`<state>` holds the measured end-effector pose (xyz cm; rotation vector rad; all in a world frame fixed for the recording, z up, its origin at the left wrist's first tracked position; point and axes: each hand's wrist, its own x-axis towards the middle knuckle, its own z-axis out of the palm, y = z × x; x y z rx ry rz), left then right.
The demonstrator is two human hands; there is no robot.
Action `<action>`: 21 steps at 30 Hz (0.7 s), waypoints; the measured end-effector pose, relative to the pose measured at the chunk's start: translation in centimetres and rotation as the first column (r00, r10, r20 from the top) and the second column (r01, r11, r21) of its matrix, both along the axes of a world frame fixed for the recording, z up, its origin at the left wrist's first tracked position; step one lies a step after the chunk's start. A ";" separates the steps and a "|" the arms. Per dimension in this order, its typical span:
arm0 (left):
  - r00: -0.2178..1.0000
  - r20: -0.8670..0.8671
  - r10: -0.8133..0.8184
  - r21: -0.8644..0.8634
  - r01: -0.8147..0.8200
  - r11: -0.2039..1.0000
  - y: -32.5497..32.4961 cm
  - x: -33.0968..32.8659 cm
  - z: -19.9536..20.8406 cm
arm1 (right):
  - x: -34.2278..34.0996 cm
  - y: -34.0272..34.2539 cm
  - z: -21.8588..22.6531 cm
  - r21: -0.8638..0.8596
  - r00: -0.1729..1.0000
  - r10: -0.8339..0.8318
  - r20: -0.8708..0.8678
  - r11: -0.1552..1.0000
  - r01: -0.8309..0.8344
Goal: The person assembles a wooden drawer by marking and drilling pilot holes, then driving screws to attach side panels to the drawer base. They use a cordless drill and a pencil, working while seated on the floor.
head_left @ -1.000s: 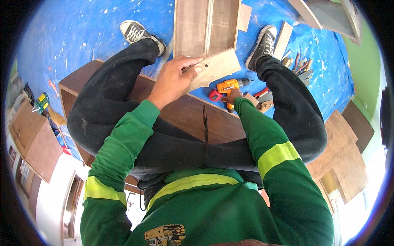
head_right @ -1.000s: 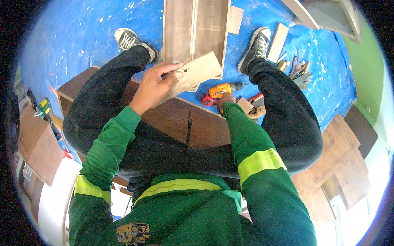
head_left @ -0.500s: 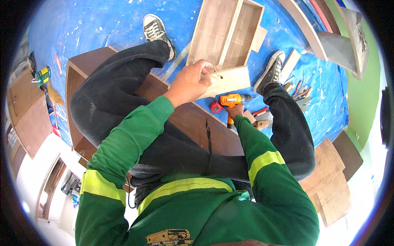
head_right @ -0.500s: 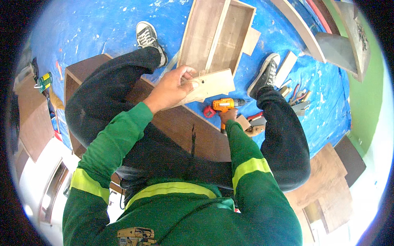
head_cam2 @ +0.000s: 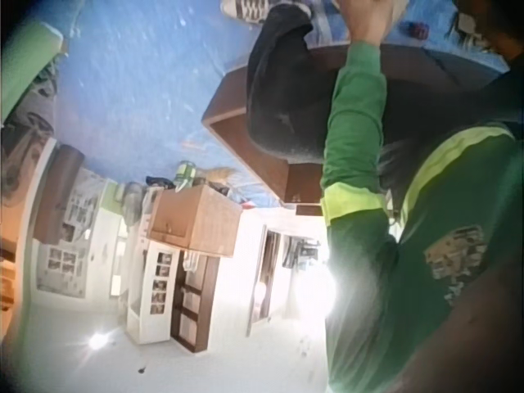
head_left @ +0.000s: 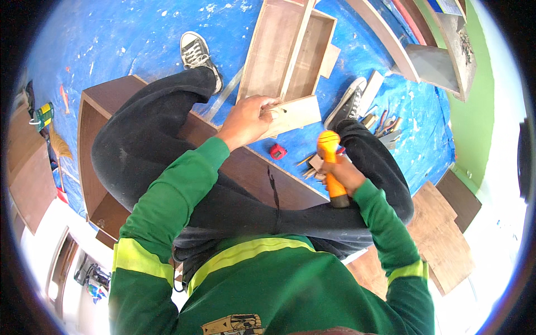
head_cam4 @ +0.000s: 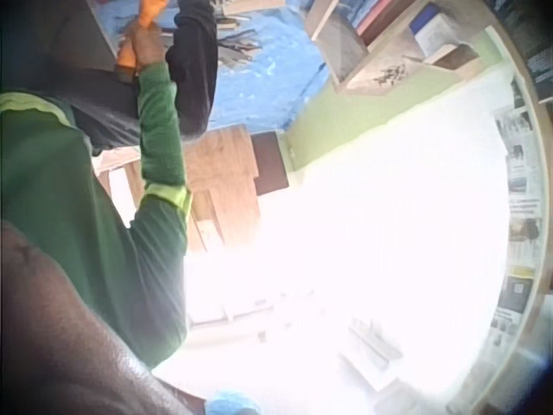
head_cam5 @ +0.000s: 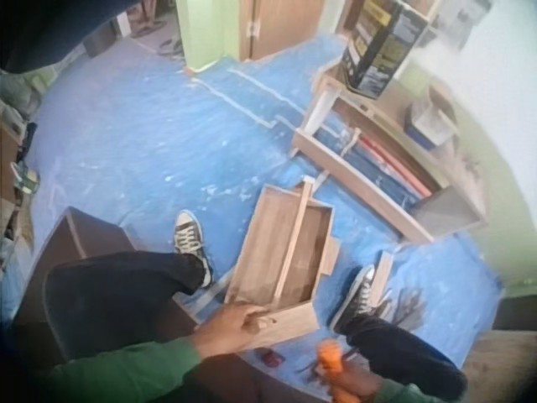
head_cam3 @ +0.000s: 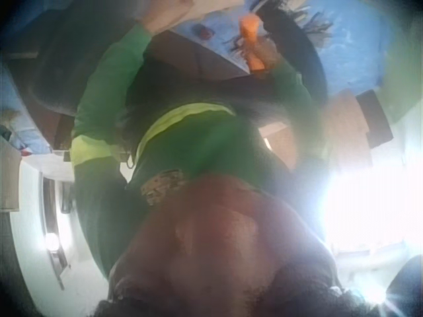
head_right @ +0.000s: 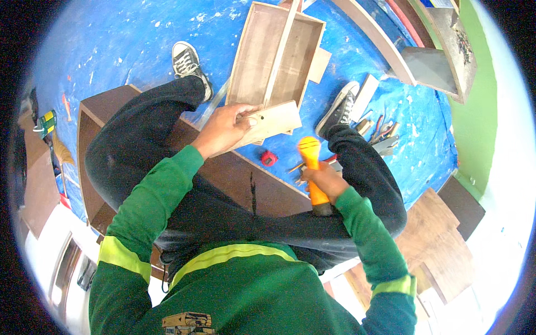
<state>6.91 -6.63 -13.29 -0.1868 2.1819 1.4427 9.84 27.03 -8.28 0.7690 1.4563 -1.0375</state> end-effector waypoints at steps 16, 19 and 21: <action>0.988 0.146 0.042 -0.001 -0.042 0.999 0.1 -0.1 1.1 | -4.0 -3.3 18.0 0.177 0.659 0.380 -0.649 0.918 -0.355; 0.992 0.123 0.025 -0.043 -0.020 0.999 0.2 0.1 0.5 | -3.7 -3.6 17.5 0.346 0.397 0.592 -0.701 0.770 -0.536; 0.994 0.105 0.010 -0.074 -0.002 0.997 0.2 0.1 0.5 | -3.4 -3.5 16.3 0.427 0.254 0.644 -0.722 0.703 -0.569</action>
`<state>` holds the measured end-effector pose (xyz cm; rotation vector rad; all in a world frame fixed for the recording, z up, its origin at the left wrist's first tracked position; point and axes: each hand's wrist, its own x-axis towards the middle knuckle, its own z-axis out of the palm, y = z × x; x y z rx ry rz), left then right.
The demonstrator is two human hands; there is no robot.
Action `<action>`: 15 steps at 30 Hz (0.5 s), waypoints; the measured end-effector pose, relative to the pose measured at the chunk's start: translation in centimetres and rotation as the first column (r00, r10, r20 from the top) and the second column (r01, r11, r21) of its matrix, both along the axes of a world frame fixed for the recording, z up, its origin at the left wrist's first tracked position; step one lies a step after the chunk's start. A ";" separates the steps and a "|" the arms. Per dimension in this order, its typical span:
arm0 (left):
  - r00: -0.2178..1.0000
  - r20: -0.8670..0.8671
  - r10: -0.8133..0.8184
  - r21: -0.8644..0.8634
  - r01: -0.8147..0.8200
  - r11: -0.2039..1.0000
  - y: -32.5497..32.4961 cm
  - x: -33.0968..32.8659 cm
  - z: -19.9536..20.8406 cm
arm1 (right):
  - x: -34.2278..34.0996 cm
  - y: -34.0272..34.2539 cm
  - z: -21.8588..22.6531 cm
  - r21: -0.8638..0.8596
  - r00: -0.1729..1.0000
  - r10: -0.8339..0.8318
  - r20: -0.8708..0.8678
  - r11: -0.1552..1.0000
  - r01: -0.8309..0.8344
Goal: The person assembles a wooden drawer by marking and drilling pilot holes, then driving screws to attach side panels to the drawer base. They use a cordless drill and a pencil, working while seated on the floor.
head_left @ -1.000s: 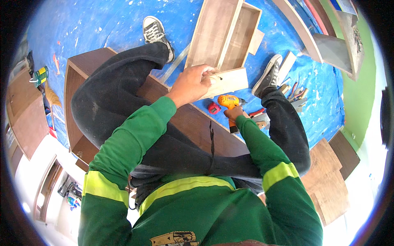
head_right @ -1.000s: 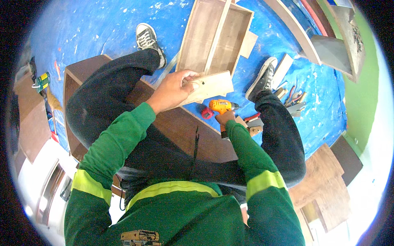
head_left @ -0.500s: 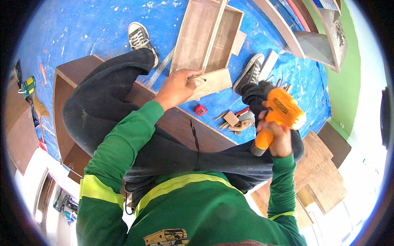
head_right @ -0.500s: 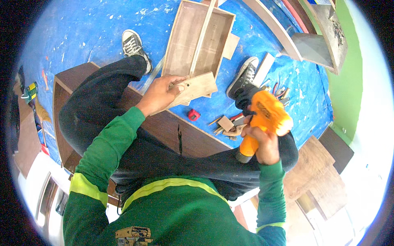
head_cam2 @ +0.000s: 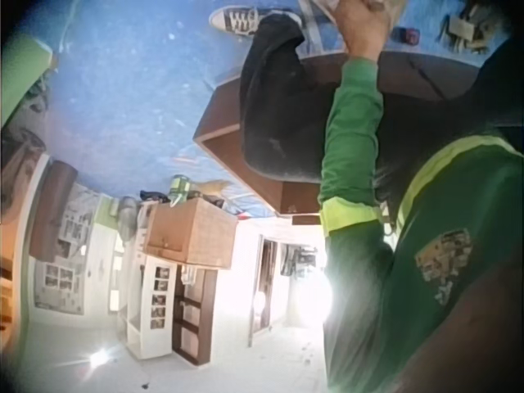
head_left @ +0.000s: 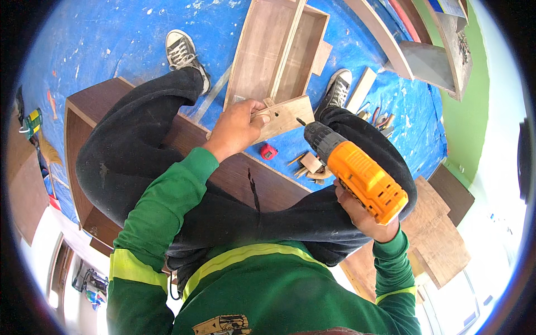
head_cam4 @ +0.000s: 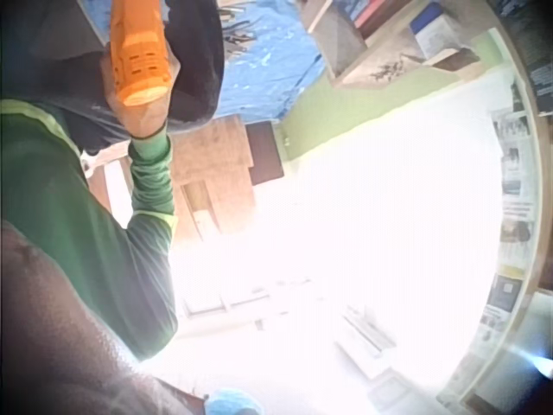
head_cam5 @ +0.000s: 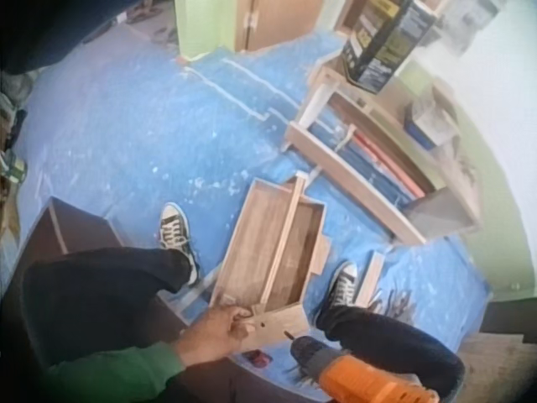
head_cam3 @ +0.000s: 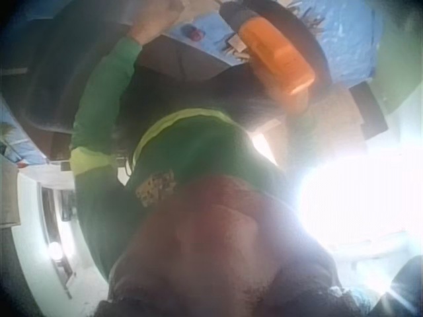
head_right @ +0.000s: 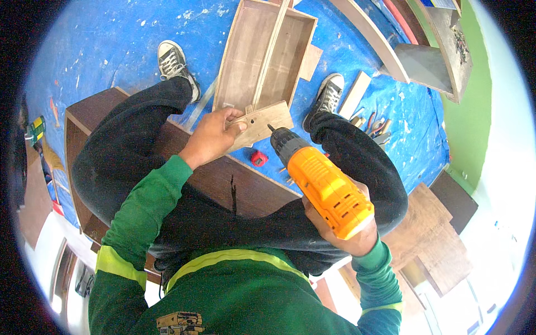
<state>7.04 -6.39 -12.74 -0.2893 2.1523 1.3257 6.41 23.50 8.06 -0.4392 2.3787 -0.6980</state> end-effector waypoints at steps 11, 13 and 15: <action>1.000 0.023 -0.016 -0.028 0.017 0.999 0.2 -0.5 1.4 | -2.2 -2.3 -3.0 -0.234 0.998 0.019 0.057 0.972 -0.005; 0.999 -0.013 -0.034 -0.042 0.033 0.999 0.1 -0.2 1.1 | -2.4 -2.3 -3.5 -0.239 0.997 0.073 -0.008 0.968 -0.073; 0.998 -0.046 -0.035 -0.047 0.033 0.998 0.0 0.1 0.8 | -2.4 -2.3 -3.8 -0.218 0.996 0.080 -0.029 0.972 -0.084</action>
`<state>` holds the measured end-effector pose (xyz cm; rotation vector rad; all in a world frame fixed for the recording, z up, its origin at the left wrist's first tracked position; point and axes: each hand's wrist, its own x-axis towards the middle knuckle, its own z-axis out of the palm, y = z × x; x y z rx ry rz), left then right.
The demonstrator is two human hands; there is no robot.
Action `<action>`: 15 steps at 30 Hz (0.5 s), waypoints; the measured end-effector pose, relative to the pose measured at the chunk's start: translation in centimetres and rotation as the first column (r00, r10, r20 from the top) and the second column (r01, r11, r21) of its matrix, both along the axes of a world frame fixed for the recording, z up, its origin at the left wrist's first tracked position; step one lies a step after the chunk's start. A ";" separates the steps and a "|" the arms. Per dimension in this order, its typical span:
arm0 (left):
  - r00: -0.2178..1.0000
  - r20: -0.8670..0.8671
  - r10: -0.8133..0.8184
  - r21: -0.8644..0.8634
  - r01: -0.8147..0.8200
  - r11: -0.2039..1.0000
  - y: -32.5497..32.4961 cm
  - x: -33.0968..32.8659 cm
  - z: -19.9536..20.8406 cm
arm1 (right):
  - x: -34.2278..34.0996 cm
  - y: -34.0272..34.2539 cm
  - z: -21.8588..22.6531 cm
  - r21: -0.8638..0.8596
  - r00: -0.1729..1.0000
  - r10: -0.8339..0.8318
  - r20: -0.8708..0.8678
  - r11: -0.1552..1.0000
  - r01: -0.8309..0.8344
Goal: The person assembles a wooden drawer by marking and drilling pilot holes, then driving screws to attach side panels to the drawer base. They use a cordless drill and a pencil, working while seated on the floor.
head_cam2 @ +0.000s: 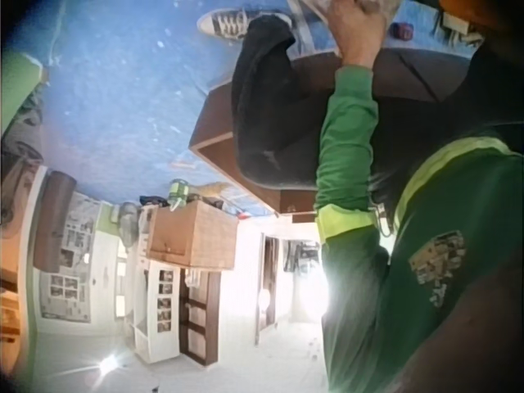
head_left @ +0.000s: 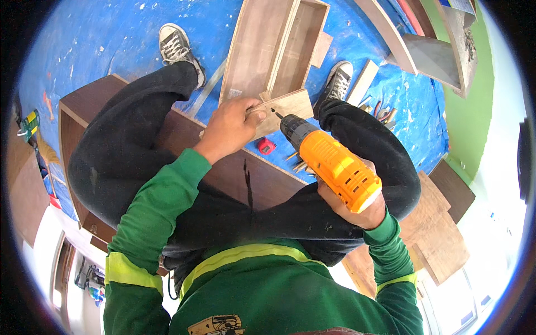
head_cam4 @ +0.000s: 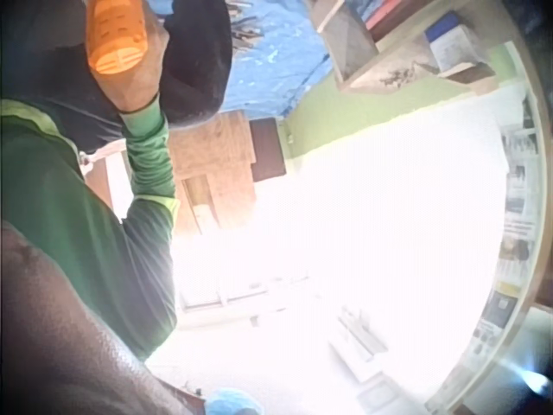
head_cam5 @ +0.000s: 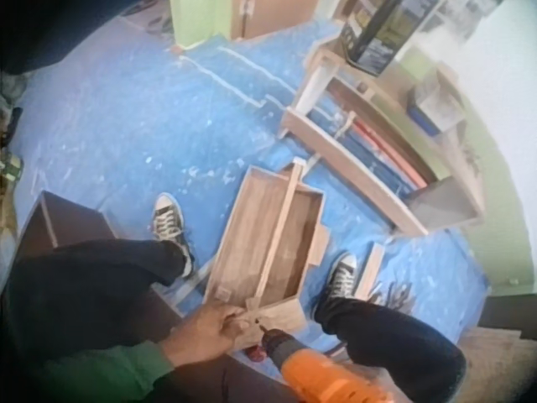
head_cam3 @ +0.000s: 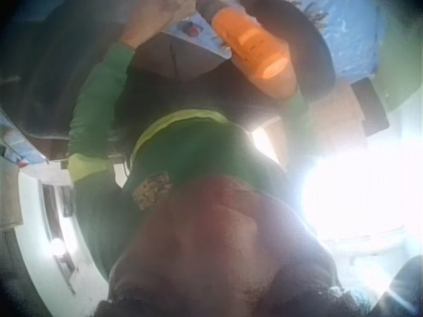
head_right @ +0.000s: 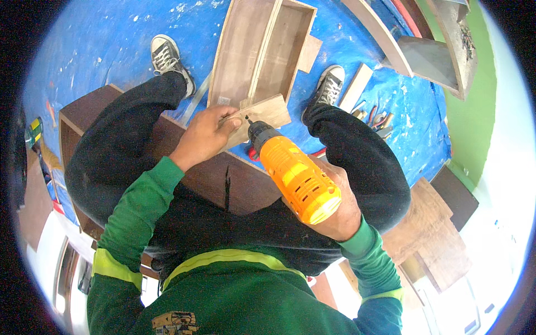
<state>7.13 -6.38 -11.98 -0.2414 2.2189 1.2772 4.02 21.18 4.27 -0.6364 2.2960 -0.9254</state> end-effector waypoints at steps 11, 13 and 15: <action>1.000 -0.008 -0.002 -0.014 0.002 1.000 0.2 0.3 -0.5 | -0.2 -1.4 0.1 0.023 0.986 -0.089 0.140 0.996 0.087; 1.000 -0.007 0.000 -0.010 0.000 1.000 0.2 0.2 -0.2 | 0.0 -1.3 -0.4 0.031 0.992 -0.060 0.111 0.998 0.057; 1.000 -0.016 0.018 0.013 -0.018 1.000 0.2 0.1 0.1 | 0.2 -1.0 -0.5 0.080 0.997 -0.004 0.072 0.997 -0.002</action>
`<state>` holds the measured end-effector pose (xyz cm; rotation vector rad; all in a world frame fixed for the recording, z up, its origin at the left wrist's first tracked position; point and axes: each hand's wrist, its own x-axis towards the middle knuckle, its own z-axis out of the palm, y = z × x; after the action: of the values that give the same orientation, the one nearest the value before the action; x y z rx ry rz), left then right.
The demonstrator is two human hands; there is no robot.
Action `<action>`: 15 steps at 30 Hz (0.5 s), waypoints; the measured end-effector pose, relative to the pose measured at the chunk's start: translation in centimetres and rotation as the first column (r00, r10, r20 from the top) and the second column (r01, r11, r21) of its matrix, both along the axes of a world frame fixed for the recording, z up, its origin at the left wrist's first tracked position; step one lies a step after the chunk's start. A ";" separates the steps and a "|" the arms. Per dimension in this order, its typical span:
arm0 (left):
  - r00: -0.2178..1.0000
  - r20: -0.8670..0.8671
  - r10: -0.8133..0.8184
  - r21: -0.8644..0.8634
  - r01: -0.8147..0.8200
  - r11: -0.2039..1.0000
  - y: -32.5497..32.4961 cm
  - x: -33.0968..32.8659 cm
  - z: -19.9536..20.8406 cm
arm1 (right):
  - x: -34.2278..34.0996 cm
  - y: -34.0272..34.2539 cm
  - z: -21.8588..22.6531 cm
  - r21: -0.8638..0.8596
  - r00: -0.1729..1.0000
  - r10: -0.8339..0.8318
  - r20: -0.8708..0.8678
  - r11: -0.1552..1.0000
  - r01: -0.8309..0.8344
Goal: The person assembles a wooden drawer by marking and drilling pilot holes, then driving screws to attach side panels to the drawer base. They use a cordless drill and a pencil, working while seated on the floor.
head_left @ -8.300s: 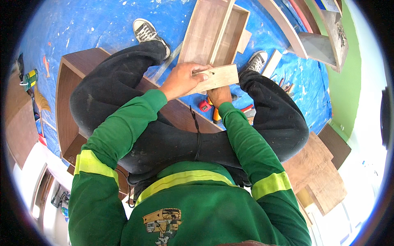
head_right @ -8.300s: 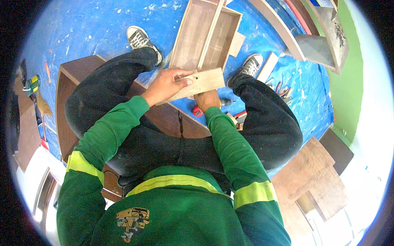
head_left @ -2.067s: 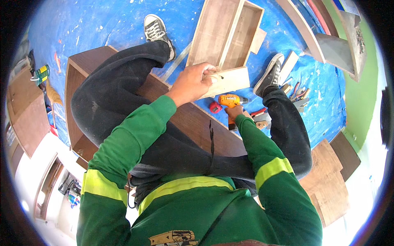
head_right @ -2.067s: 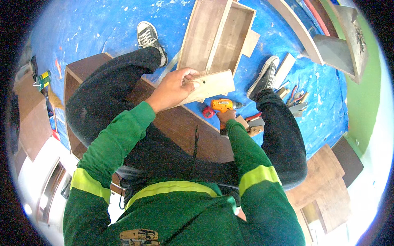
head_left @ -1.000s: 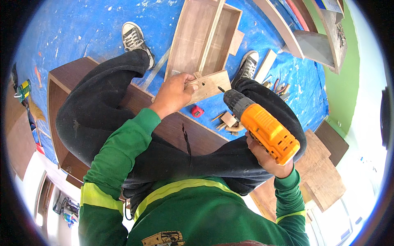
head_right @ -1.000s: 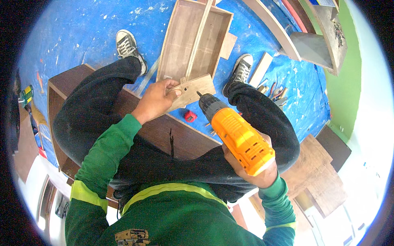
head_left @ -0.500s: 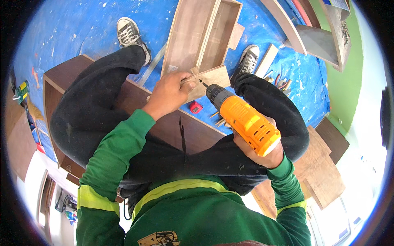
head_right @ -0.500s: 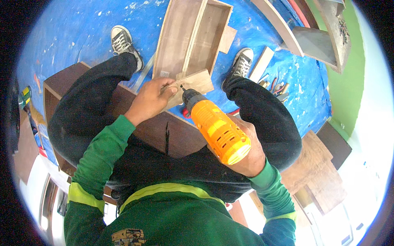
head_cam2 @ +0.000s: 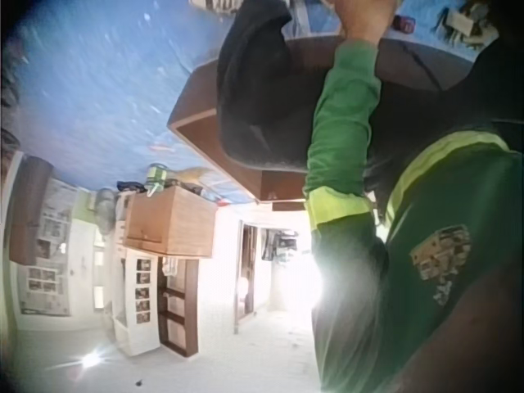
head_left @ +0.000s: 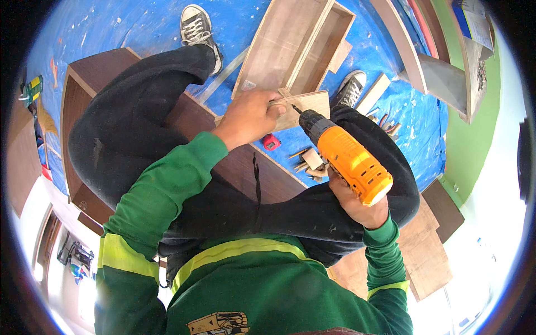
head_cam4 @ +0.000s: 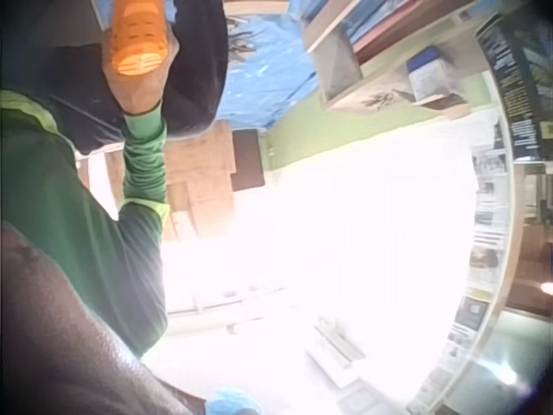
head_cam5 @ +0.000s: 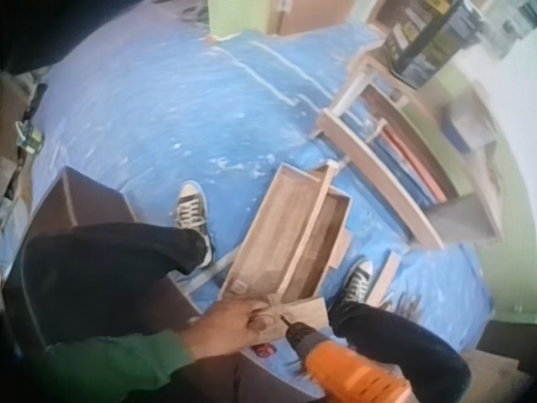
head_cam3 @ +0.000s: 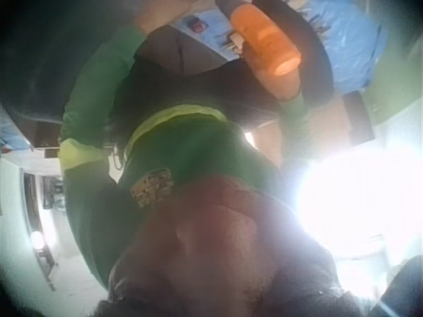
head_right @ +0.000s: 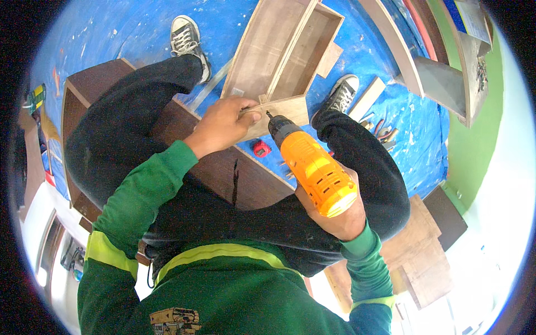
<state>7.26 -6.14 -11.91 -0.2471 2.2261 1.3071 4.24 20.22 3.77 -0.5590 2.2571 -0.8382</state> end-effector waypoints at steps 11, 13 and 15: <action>0.998 0.047 0.043 0.068 -0.046 0.997 -0.2 -0.1 0.0 | -1.6 -0.9 1.4 0.233 0.958 0.259 -0.126 0.946 -0.225; 0.999 0.039 0.033 0.055 -0.035 0.998 -0.1 -0.2 0.2 | -2.4 -2.7 2.4 0.178 0.987 0.158 -0.033 0.973 -0.150; 0.999 0.020 0.033 0.049 -0.034 0.998 -0.1 -0.2 0.2 | -2.7 -3.6 2.9 0.157 0.988 0.154 -0.025 0.976 -0.148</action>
<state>7.09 -6.20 -11.76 -0.2786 2.1800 1.3703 1.56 16.61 6.63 -0.6682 2.2565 -0.5761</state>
